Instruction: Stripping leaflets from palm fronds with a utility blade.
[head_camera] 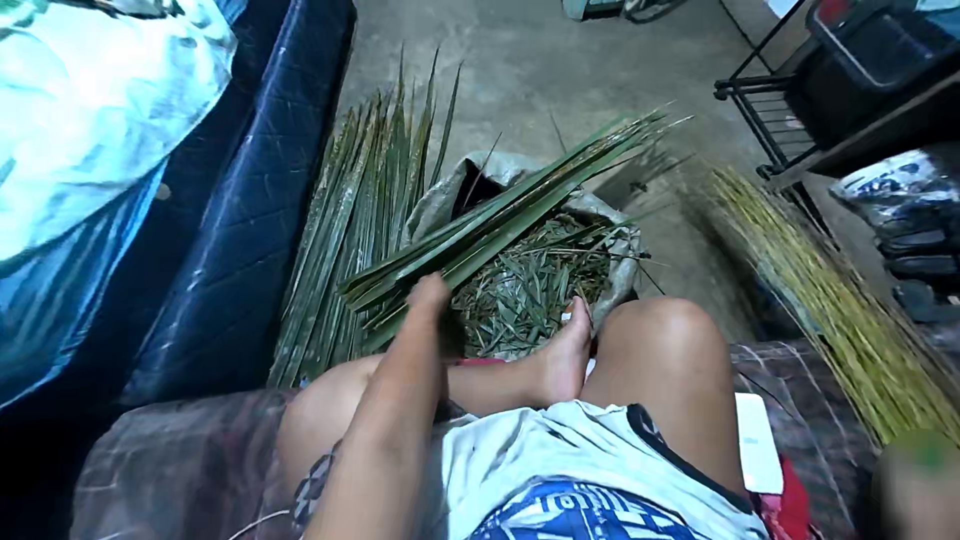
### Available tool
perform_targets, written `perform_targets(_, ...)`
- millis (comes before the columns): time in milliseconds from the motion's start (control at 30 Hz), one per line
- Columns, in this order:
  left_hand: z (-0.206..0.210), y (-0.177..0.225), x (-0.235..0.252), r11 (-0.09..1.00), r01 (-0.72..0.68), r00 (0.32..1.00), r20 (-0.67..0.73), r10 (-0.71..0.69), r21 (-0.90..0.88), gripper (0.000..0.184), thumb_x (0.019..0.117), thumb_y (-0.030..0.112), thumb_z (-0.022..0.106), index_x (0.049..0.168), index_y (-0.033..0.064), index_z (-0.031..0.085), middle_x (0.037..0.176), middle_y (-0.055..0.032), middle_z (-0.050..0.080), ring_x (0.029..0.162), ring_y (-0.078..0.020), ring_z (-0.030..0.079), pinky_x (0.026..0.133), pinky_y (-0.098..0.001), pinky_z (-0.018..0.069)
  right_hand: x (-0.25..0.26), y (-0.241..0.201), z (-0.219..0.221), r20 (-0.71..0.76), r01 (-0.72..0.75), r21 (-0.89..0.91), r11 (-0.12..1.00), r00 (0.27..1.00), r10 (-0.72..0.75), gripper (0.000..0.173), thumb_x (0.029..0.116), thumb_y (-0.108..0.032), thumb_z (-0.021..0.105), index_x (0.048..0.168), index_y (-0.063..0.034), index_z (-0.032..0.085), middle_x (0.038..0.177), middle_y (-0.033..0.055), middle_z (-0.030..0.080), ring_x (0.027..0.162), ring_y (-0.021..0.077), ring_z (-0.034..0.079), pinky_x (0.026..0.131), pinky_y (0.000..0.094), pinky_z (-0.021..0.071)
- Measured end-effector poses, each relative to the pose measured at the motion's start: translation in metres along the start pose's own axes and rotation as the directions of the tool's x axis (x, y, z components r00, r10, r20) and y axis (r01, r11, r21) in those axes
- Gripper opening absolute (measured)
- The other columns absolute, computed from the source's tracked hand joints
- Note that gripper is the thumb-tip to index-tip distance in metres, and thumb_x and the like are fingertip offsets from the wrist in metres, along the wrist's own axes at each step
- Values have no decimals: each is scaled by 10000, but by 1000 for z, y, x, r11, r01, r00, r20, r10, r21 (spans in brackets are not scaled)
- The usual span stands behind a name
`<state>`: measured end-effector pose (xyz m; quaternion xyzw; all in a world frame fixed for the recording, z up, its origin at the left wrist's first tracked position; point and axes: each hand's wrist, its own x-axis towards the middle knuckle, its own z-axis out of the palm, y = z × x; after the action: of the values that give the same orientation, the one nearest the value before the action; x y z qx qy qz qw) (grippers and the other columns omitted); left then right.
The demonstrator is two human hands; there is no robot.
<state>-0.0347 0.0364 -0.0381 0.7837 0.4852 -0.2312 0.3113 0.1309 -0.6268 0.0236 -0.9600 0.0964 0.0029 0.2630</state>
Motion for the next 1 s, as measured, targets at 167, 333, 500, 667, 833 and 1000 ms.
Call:
perform_targets(167,-12,-12,3,986,148,987,76,-142,-81,519,1019,210,585,1470,-26,483,1482,-282,498,1409,-406,469,1146,-582,376,-15,-176,40,4,545,215,810,829,-559,457,1012,-84,522,1407,146,496,1264,376,604,851,325,677,774,451,577)
perform_targets(333,22,-6,27,997,38,999,21,-37,-63,758,948,225,708,1594,80,338,1535,-283,435,1418,-461,433,1120,-667,372,-61,-325,64,276,665,262,700,643,-714,332,981,-92,573,1268,51,660,1112,227,722,911,294,721,806,475,592)
perform_targets(500,32,2,33,993,73,991,-122,-61,96,929,870,173,783,1639,194,261,1654,-264,218,1496,-508,254,1087,-740,331,-91,-416,106,677,705,161,691,431,-597,327,1028,-236,593,1309,-93,678,1048,180,725,954,356,694,838,587,532)
perform_targets(667,36,8,40,976,114,988,-127,-91,184,795,918,108,677,1614,159,297,1506,-272,464,1316,-474,527,1062,-702,386,-86,-420,170,827,681,64,729,373,-421,323,1042,-239,551,1311,-86,644,1141,181,704,1072,354,679,910,578,518)
perform_targets(833,38,10,43,967,131,985,-138,-102,218,610,975,19,558,1557,111,399,1553,-288,386,1308,-491,521,1047,-651,428,-76,-415,185,870,633,61,771,345,-352,283,1055,-255,526,1236,-87,664,1086,164,693,1021,326,670,879,554,514)
perform_targets(1000,45,0,44,941,71,997,-40,-61,331,553,946,124,648,1481,88,515,1501,-258,478,1407,-452,433,1103,-673,352,-85,-414,188,889,661,35,750,322,-325,297,1062,-274,524,1234,-80,668,1102,182,696,1052,353,670,893,578,509)
